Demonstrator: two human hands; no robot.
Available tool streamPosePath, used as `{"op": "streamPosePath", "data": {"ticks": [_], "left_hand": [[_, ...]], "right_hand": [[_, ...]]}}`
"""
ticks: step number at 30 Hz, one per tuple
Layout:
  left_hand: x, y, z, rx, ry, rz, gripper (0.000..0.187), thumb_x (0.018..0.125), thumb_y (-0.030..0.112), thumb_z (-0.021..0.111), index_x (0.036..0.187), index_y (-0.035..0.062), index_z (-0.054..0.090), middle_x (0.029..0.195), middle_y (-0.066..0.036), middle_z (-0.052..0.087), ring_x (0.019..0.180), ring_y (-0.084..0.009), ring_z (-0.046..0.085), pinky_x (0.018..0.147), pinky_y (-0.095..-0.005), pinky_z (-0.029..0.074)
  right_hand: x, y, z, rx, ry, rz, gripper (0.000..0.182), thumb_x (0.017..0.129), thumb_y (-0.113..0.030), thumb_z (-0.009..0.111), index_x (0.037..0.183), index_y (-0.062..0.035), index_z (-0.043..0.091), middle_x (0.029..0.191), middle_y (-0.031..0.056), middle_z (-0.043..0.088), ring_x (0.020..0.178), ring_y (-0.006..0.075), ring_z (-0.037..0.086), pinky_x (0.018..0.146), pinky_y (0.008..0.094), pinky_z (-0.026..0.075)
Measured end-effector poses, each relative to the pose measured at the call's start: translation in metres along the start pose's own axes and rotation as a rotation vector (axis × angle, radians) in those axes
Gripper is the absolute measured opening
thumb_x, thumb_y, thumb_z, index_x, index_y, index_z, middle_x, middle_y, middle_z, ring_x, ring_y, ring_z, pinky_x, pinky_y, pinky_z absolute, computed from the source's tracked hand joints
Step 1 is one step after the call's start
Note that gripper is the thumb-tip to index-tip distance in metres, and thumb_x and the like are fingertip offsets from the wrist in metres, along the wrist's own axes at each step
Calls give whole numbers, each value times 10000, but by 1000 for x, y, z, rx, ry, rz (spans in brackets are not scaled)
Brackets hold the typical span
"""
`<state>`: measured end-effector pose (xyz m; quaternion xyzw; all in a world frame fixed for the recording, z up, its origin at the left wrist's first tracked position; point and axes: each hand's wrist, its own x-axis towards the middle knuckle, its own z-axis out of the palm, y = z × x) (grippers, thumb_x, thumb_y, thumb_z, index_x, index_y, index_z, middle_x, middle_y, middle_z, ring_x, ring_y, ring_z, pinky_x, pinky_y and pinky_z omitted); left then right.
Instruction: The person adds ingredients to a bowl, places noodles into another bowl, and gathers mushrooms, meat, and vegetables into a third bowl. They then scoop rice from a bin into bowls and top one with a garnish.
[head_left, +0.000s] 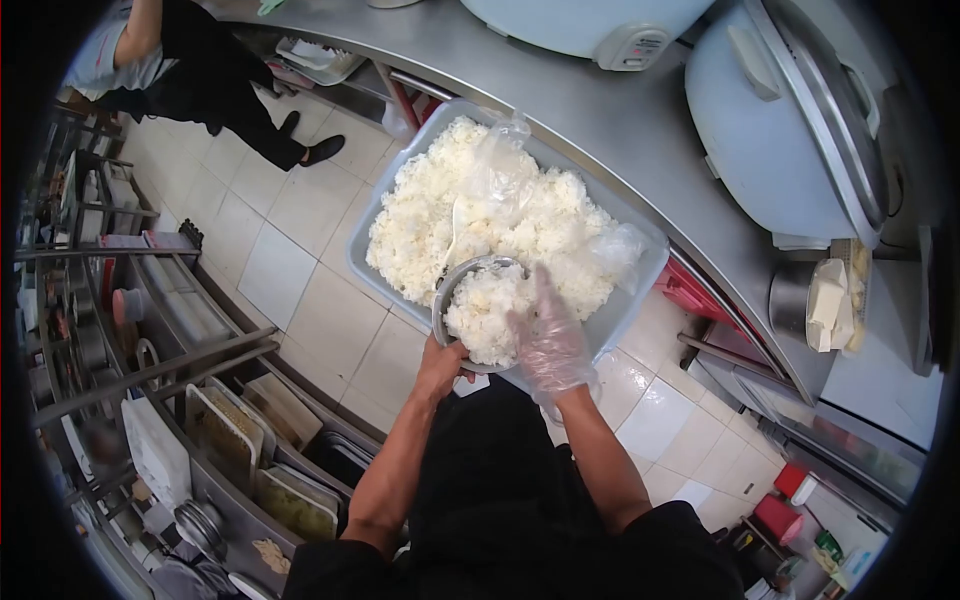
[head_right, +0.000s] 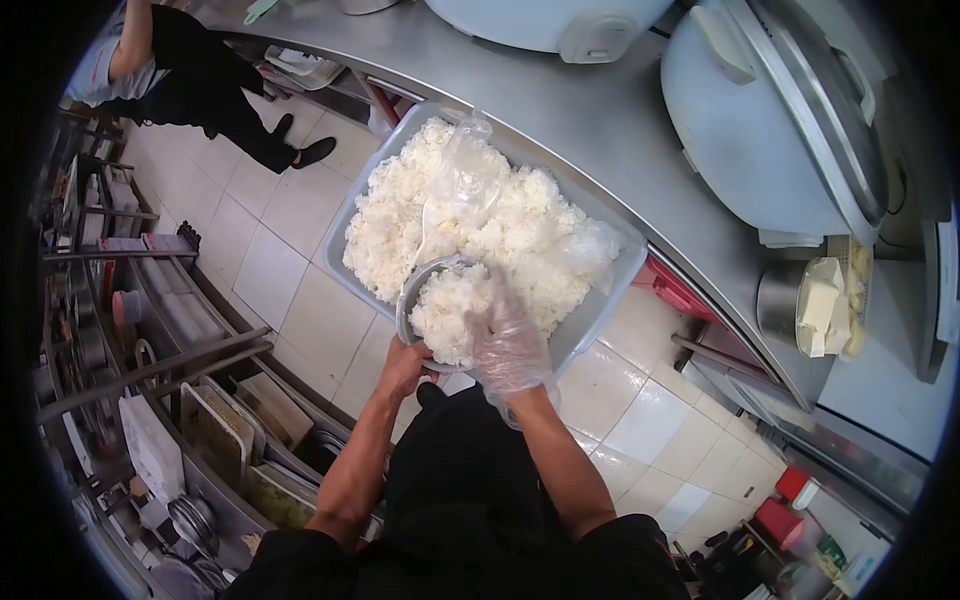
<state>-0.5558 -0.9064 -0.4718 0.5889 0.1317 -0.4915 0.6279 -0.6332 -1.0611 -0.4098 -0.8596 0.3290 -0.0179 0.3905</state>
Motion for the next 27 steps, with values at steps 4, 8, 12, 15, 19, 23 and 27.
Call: {"op": "streamPosePath", "data": {"ticks": [4,8,12,15,19,23,27], "left_hand": [[-5,9,-3,32,-72,-17,433,742,-23,503,1154,-74,378,812,-184,600,525,-244,601,326,-297,441],[-15,17,11,95,-55,-7,331,762,1,506,1079,-78,454,779,-170,602,487,-216,584,332,-281,438],[-20,14,15,228,-36,36,351,789,22,519,1117,-72,435,785,-168,607,484,-215,585,327,-278,434],[-18,6,-3,153,17,12,333,809,54,540,1115,-50,457,754,-150,618,498,-209,593,332,-273,432],[-25,10,-30,71,4,-4,234,830,67,531,1042,-29,501,722,-138,615,502,-201,595,355,-269,433],[-31,18,-46,46,46,31,226,842,61,507,1044,-40,502,717,-141,615,502,-206,594,353,-275,436],[-34,19,-56,42,129,45,240,825,20,475,1050,-62,494,727,-157,613,503,-215,594,354,-285,443]], "right_hand": [[9,-13,-24,-127,40,-74,646,890,-304,496,1388,5,225,1377,222,336,1229,366,393,1021,410,319],[16,3,20,-452,83,-390,557,924,-270,419,1390,-18,248,1408,203,298,1292,317,321,1041,405,291],[15,2,38,-318,75,-271,474,946,-272,376,1346,-18,355,1375,170,373,1295,306,324,1041,392,289],[24,2,28,900,-174,38,279,892,-181,542,1133,-55,604,1116,168,597,1079,277,537,931,345,401],[31,67,22,1151,93,163,446,822,-250,628,1211,-49,541,1212,170,523,1179,272,449,993,391,353],[43,74,53,34,299,34,595,647,-277,762,1171,-73,568,1343,192,379,1229,342,377,987,403,365],[65,86,97,-256,427,55,564,585,-242,777,1102,-102,599,1370,237,322,1225,417,336,919,436,418]]}}
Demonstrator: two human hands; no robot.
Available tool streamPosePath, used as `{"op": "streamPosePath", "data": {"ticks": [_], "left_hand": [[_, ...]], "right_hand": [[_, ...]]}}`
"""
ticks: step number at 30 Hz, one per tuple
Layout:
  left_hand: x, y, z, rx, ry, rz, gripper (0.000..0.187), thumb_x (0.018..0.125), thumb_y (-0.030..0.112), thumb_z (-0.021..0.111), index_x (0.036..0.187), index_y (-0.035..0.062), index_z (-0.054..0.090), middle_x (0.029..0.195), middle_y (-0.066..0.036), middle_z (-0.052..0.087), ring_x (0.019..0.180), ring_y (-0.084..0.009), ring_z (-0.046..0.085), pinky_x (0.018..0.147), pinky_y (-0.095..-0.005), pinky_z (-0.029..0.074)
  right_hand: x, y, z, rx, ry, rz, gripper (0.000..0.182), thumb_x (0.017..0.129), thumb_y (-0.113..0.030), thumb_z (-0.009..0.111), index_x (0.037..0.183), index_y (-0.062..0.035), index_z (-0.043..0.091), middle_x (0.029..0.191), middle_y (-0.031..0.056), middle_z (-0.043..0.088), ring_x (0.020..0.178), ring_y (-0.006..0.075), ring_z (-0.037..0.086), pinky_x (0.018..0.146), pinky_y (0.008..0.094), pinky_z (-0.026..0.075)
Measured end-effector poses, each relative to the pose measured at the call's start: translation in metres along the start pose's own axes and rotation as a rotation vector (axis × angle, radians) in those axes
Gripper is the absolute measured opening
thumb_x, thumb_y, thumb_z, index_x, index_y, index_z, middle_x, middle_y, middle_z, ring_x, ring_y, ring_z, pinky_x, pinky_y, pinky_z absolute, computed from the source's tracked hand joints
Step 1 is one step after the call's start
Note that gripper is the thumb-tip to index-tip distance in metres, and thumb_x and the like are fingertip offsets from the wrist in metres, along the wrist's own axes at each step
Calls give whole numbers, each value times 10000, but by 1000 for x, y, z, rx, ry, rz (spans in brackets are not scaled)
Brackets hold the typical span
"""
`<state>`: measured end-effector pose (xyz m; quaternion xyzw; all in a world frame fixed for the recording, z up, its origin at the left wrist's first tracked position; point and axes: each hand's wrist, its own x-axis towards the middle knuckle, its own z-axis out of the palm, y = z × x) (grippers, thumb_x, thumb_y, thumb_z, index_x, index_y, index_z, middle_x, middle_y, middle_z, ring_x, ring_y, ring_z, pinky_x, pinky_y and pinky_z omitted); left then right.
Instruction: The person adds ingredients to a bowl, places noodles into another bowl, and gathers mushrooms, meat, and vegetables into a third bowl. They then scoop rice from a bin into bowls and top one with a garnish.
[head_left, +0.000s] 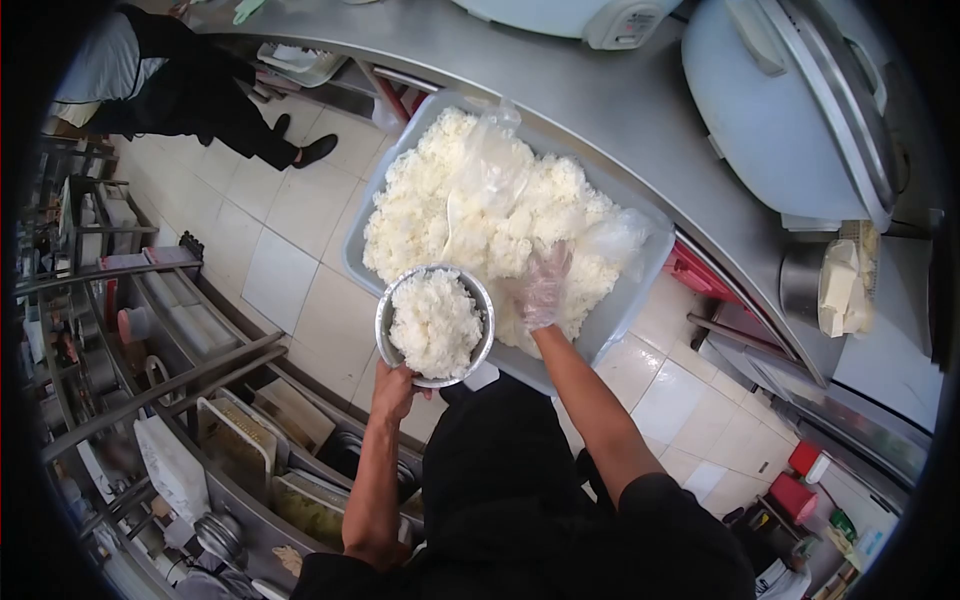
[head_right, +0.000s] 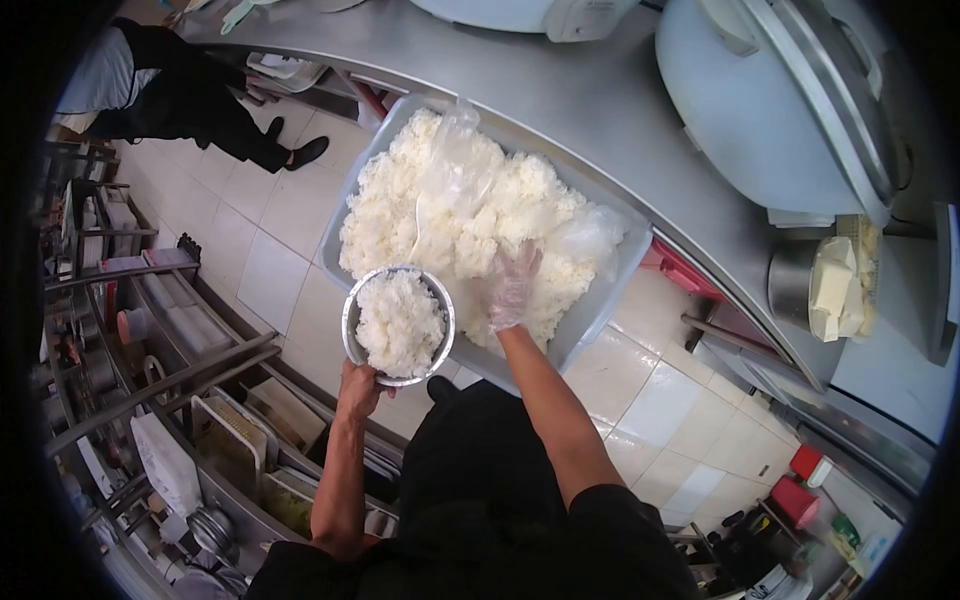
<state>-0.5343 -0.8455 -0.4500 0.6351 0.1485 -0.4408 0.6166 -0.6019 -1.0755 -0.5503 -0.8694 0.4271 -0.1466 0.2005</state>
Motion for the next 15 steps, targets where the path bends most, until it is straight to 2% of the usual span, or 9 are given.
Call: {"op": "streamPosePath", "data": {"ticks": [1,3,4,7,9,10,12,13,15], "left_hand": [[-2,-1,-1,-12,-8,5,255,807,-6,459,1052,-70,489,732,-165,612,503,-219,595,351,-289,445],[1,2,2,-20,-34,28,272,789,-32,444,1054,-78,485,737,-173,611,503,-223,596,347,-293,446],[0,2,4,-33,-25,18,285,777,-45,431,1055,-81,482,742,-178,610,506,-226,597,345,-294,445],[0,1,7,-41,-27,5,295,770,-53,422,1058,-84,480,748,-182,609,514,-230,600,343,-294,444],[0,1,8,-34,-38,-4,292,775,-48,424,1059,-83,480,749,-180,609,518,-231,602,344,-294,444],[-1,0,9,-36,-35,13,260,794,-21,452,1044,-83,490,732,-172,611,509,-231,603,342,-289,444],[1,-3,8,-49,-26,29,233,814,6,480,1029,-82,501,715,-164,613,499,-232,604,340,-285,444],[3,-5,6,-48,-32,14,231,815,9,481,1027,-82,503,713,-164,613,498,-231,604,340,-283,443],[4,-8,7,-49,-38,-3,229,816,12,482,1025,-82,506,711,-164,613,496,-230,603,339,-281,441]], "right_hand": [[-3,4,4,2,-15,8,564,585,-242,777,1102,-102,599,1370,237,322,1225,417,336,919,436,418],[8,17,6,-11,-262,43,538,602,-217,745,1106,-98,599,1324,223,377,1209,406,354,930,419,415],[7,31,14,-9,-257,42,538,602,-217,745,1106,-98,599,1324,223,377,1209,406,354,930,419,415],[1,62,20,390,-248,102,515,641,-193,710,1136,-125,585,1236,192,448,1149,387,417,917,408,424],[-8,55,-21,172,-364,-75,512,693,-251,673,1167,-95,559,1218,181,474,1109,365,469,919,390,422],[-13,55,-32,171,-364,-80,512,693,-251,673,1167,-95,559,1218,181,474,1109,365,469,919,390,422],[-25,58,-45,-137,-456,-221,552,752,-335,627,1202,-36,512,1205,194,491,1083,371,492,938,387,405],[-34,58,-42,-141,-465,-225,552,752,-335,627,1202,-36,512,1205,194,491,1083,371,492,938,387,405],[-50,56,-26,-201,-335,-40,618,787,-431,579,1205,15,492,1164,194,519,1092,366,484,944,389,393]]}}
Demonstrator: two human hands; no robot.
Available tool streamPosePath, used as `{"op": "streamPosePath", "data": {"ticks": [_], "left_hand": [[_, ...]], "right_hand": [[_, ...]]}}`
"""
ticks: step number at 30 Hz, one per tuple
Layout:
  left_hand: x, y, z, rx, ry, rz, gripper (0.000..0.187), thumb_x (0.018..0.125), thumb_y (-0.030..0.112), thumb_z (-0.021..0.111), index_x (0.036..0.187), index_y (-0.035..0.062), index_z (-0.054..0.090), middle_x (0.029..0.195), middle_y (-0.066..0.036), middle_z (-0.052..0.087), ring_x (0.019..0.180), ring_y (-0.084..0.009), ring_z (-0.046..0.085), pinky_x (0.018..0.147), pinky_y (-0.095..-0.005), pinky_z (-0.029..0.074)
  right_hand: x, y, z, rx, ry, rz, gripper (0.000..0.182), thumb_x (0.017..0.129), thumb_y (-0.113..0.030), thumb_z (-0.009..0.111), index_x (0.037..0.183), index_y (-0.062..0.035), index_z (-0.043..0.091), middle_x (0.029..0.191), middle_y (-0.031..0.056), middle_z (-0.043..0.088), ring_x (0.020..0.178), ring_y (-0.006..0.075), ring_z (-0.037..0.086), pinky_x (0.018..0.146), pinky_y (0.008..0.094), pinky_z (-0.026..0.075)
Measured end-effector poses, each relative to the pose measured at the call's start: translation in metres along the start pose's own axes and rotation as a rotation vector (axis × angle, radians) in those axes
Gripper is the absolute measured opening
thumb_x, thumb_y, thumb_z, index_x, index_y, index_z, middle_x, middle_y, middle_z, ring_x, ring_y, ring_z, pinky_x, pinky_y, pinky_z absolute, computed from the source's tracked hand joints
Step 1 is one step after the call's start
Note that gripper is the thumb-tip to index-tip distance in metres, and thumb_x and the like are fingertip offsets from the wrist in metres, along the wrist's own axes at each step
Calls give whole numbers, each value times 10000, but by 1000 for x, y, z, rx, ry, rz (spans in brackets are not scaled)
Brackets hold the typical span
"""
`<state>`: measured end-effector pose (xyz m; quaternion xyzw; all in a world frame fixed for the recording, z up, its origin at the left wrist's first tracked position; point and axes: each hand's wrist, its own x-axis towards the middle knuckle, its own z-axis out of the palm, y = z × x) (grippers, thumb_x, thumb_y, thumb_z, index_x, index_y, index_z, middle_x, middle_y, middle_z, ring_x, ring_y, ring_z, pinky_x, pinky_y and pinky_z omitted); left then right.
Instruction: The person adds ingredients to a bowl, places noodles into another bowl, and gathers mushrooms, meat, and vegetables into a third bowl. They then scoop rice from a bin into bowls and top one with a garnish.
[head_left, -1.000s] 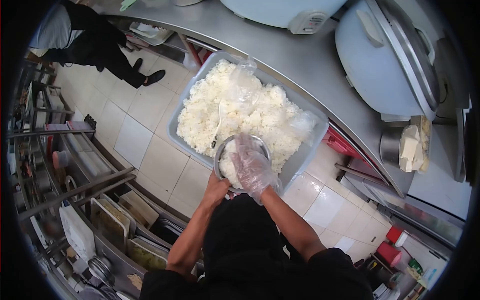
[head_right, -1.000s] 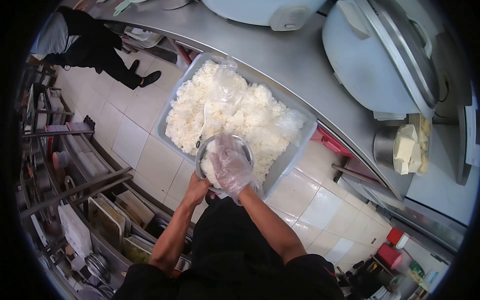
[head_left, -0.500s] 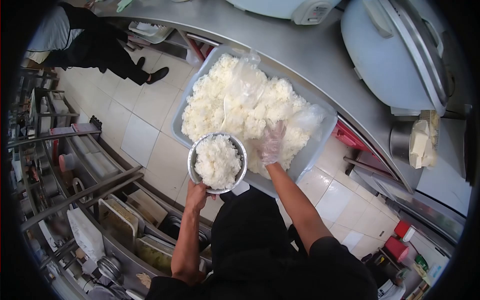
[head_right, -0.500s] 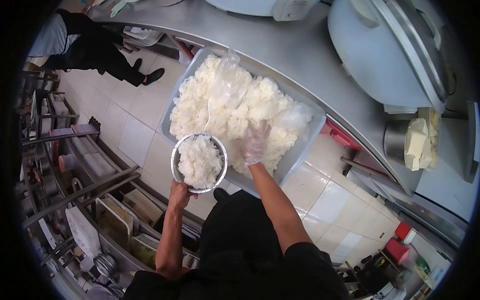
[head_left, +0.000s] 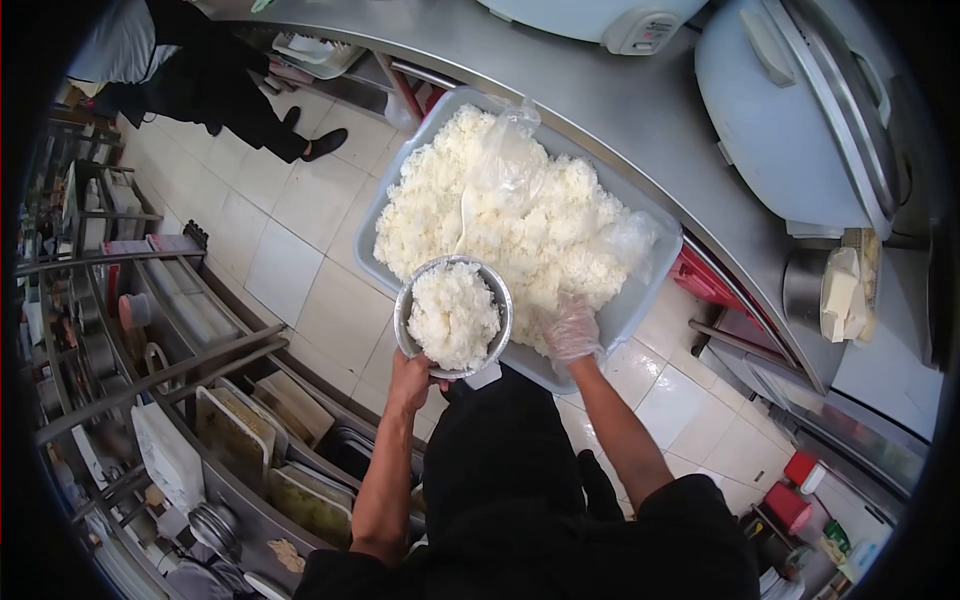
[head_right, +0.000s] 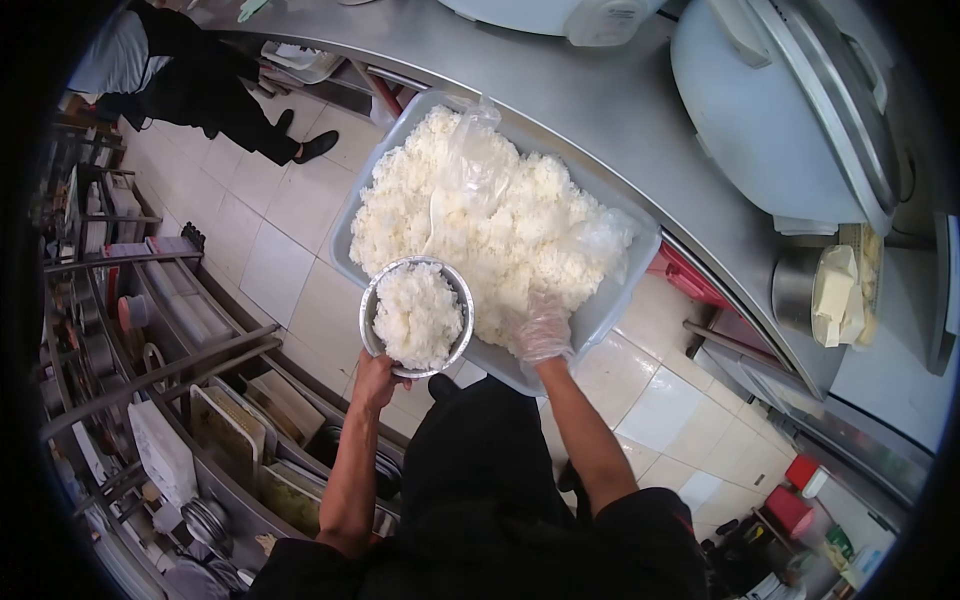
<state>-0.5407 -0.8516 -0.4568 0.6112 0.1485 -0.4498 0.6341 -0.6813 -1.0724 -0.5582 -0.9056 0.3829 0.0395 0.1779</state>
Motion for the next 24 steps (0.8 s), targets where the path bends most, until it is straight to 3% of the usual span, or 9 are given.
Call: {"op": "streamPosePath", "data": {"ticks": [4,7,10,12,13,16,18,22,24], "left_hand": [[-3,-1,3,-12,1,30,225,816,16,484,1016,-84,512,708,-169,611,490,-230,599,336,-276,436],[-3,2,13,-4,-6,29,235,814,19,488,1023,-86,504,721,-176,611,493,-231,599,339,-275,436],[-1,-2,13,7,0,25,254,807,15,488,1039,-89,486,739,-181,610,499,-232,601,343,-277,437],[2,-6,12,7,1,23,265,804,12,486,1048,-90,477,746,-182,608,503,-234,602,346,-279,438],[5,-7,13,-7,-12,10,279,793,1,483,1055,-92,468,742,-180,603,503,-236,601,347,-283,437],[8,-5,22,-53,-38,-17,300,771,-19,478,1061,-93,459,729,-174,594,503,-238,600,348,-290,438],[9,-3,26,-70,-56,-22,307,760,-28,475,1059,-93,459,720,-171,590,503,-238,599,348,-292,438],[10,-3,34,-40,-50,-38,311,740,-42,463,1047,-95,461,721,-173,589,502,-234,596,345,-291,435],[11,0,33,-21,-42,-24,314,736,-45,457,1046,-97,460,727,-176,589,503,-234,597,344,-291,433]], "right_hand": [[2,-7,22,63,55,83,597,792,-454,570,1178,-2,520,1125,193,535,1068,367,492,932,405,393],[10,0,22,382,-136,189,506,805,-418,549,1131,-31,562,1177,201,519,1077,372,486,916,409,402],[9,-9,-21,58,-289,14,411,830,-357,503,1102,-60,584,1206,177,514,1096,344,484,943,403,375],[-1,-21,-53,-296,-505,-193,380,824,-302,511,1122,-77,579,1094,163,586,1100,308,505,970,361,359],[-11,-16,-45,-301,-507,-195,380,824,-302,511,1122,-77,579,1094,163,586,1100,308,505,970,361,359],[-25,0,-15,-209,-192,-427,328,822,-233,494,1110,-119,602,1097,141,599,1087,279,534,995,340,333],[-11,-3,-6,-344,-656,-244,316,800,-194,510,1089,-134,624,1095,123,607,1085,271,543,967,350,372],[-7,5,4,-224,-489,-168,298,776,-161,528,1050,-160,646,1008,114,635,994,269,589,900,351,431],[-10,5,-19,-23,-358,-54,274,751,-156,547,1000,-88,640,917,137,642,890,292,614,796,359,489]]}}
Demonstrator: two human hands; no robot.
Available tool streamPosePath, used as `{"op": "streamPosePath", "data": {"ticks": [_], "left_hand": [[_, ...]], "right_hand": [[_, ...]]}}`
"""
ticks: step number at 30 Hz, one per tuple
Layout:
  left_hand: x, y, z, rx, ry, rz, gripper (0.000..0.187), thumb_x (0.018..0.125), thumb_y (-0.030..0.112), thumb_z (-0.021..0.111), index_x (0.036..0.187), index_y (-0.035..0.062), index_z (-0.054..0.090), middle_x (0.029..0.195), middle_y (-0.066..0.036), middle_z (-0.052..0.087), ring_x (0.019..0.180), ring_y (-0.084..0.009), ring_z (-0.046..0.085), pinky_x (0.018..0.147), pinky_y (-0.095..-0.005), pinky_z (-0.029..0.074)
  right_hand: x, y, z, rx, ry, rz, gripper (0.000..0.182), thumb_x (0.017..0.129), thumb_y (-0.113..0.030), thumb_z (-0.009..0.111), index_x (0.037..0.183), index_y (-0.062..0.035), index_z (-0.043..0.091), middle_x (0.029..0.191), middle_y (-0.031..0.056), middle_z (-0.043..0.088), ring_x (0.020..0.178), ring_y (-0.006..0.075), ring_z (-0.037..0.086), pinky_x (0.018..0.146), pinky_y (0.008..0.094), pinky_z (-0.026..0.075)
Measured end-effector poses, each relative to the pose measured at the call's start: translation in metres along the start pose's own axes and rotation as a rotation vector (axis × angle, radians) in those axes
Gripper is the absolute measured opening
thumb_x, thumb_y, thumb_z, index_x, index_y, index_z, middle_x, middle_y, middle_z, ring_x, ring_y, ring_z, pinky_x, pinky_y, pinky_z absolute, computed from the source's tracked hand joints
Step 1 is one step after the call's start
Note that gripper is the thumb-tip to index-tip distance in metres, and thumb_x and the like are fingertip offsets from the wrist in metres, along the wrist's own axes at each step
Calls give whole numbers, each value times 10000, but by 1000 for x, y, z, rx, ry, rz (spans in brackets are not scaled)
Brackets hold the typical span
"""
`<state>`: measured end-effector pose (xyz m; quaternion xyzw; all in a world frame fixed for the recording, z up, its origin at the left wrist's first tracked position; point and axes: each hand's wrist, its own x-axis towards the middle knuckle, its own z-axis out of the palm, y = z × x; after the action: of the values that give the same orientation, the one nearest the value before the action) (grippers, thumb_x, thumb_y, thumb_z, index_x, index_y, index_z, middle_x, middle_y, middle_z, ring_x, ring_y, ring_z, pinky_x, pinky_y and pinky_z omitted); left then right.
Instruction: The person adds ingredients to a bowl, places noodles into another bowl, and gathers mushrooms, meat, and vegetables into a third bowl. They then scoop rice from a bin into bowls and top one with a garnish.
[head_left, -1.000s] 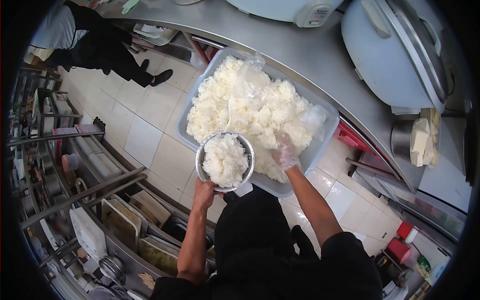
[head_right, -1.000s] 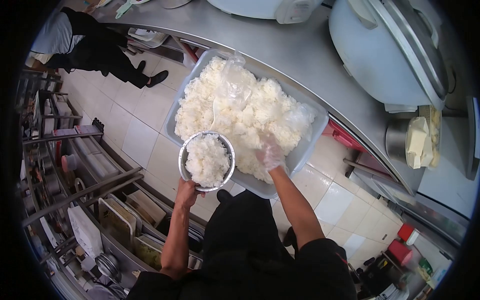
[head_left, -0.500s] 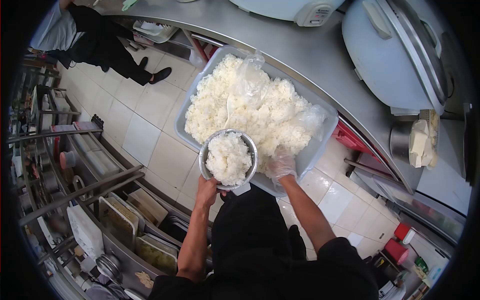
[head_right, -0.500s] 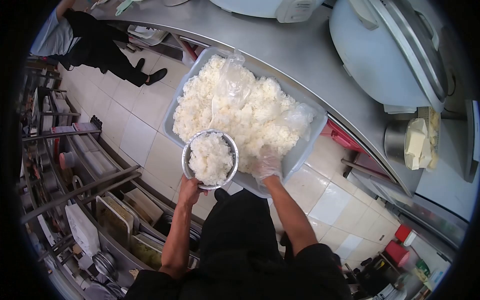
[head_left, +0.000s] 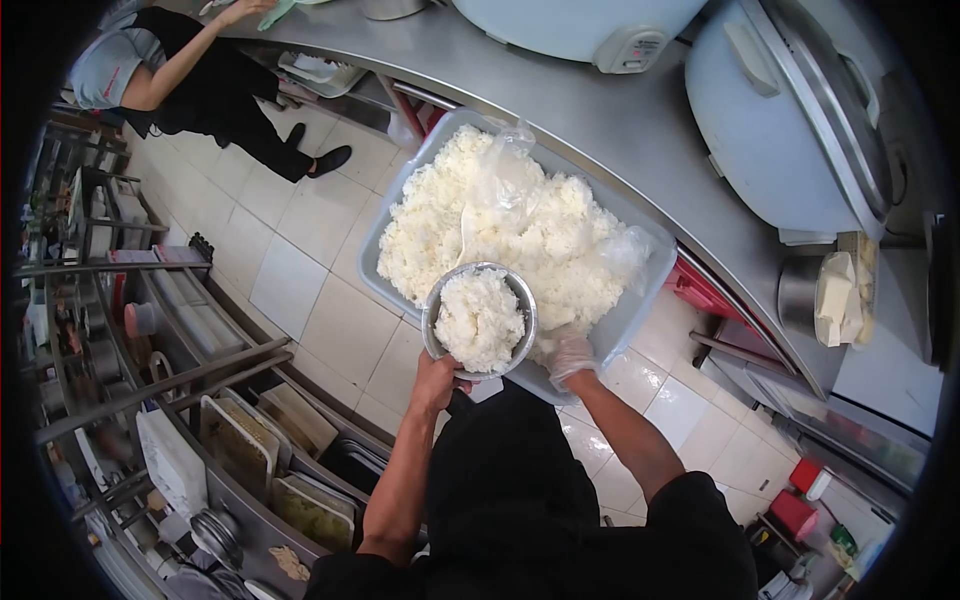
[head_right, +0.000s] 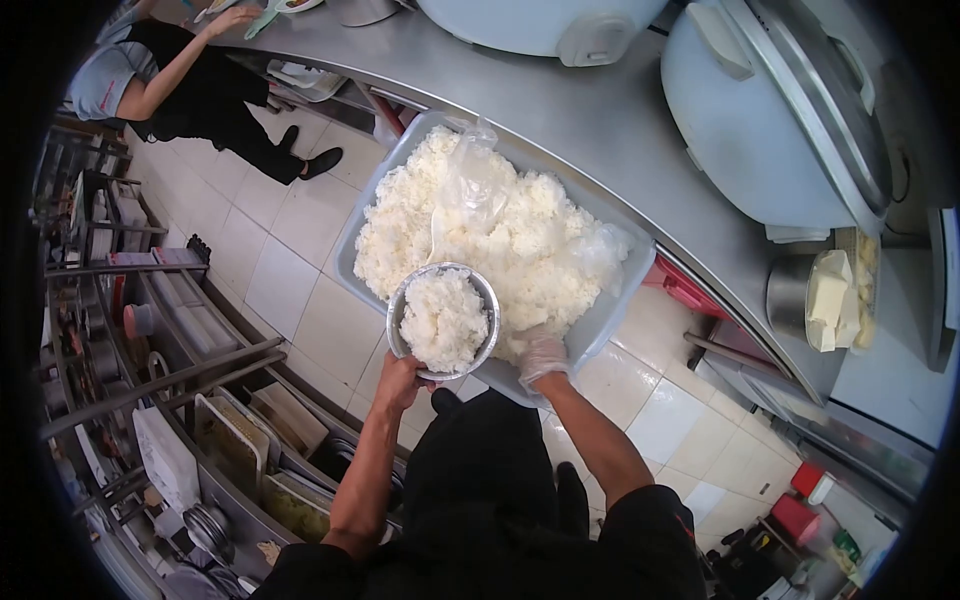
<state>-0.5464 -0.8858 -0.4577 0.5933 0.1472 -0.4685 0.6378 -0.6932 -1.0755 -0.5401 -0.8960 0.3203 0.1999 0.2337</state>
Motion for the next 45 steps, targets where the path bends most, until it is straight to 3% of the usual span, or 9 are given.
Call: {"op": "streamPosePath", "data": {"ticks": [4,6,8,18,28,30,33,40,45], "left_hand": [[2,-6,-1,-1,12,-33,324,738,-40,464,1056,-97,458,740,-185,594,494,-237,595,328,-289,424],[6,-7,1,-19,4,-34,322,741,-37,468,1057,-97,459,744,-188,597,489,-238,594,323,-289,421],[7,-10,7,-15,-22,-22,311,747,-31,466,1052,-95,463,745,-193,598,486,-242,595,316,-290,416],[-5,-2,35,81,-115,-44,365,770,2,511,1114,-78,422,742,-167,609,500,-225,602,319,-280,409],[-32,10,48,41,-85,75,461,755,-39,460,1205,-64,361,776,-176,601,501,-215,593,323,-273,408],[-37,17,43,25,-81,73,471,750,-44,444,1211,-65,355,781,-177,601,503,-214,592,323,-272,409],[-57,28,38,-9,-44,141,474,739,-48,429,1208,-67,359,785,-175,601,505,-211,590,320,-272,409],[-98,33,5,-104,33,211,512,690,-25,451,1195,-67,383,790,-167,603,487,-198,584,314,-266,411],[-118,5,-23,-279,148,343,294,680,23,506,954,-67,566,688,-129,613,444,-151,554,352,-256,430]], "right_hand": [[-14,1,-41,204,227,-43,218,725,-96,604,935,-38,621,832,104,645,791,244,629,735,314,506],[-29,-21,-80,1178,234,197,248,686,-17,670,922,-24,595,788,48,626,776,163,605,705,261,496],[-33,-37,-85,1354,287,57,344,699,-24,691,1016,-37,559,940,56,596,861,134,566,738,273,476],[-26,-78,-129,168,480,-393,394,889,-201,481,1260,-69,475,1321,169,437,1194,368,418,1063,434,236],[-23,-100,-141,92,324,-651,416,885,-182,479,1287,-79,462,1362,185,389,1285,346,332,1065,409,251],[-35,-109,-159,776,202,-649,478,820,-269,575,1257,-92,498,1331,187,423,1266,387,340,1059,449,248],[-61,-147,-191,25,315,-883,602,727,-401,648,1246,-126,516,1306,152,452,1231,436,348,1041,547,217],[-43,-168,-174,-59,212,-1300,542,656,-407,688,1146,-192,605,1294,120,472,1209,409,377,1025,565,224],[-41,-182,-167,400,160,-1334,484,723,-256,675,1137,-25,576,1263,191,491,1213,348,413,1007,429,330]]}}
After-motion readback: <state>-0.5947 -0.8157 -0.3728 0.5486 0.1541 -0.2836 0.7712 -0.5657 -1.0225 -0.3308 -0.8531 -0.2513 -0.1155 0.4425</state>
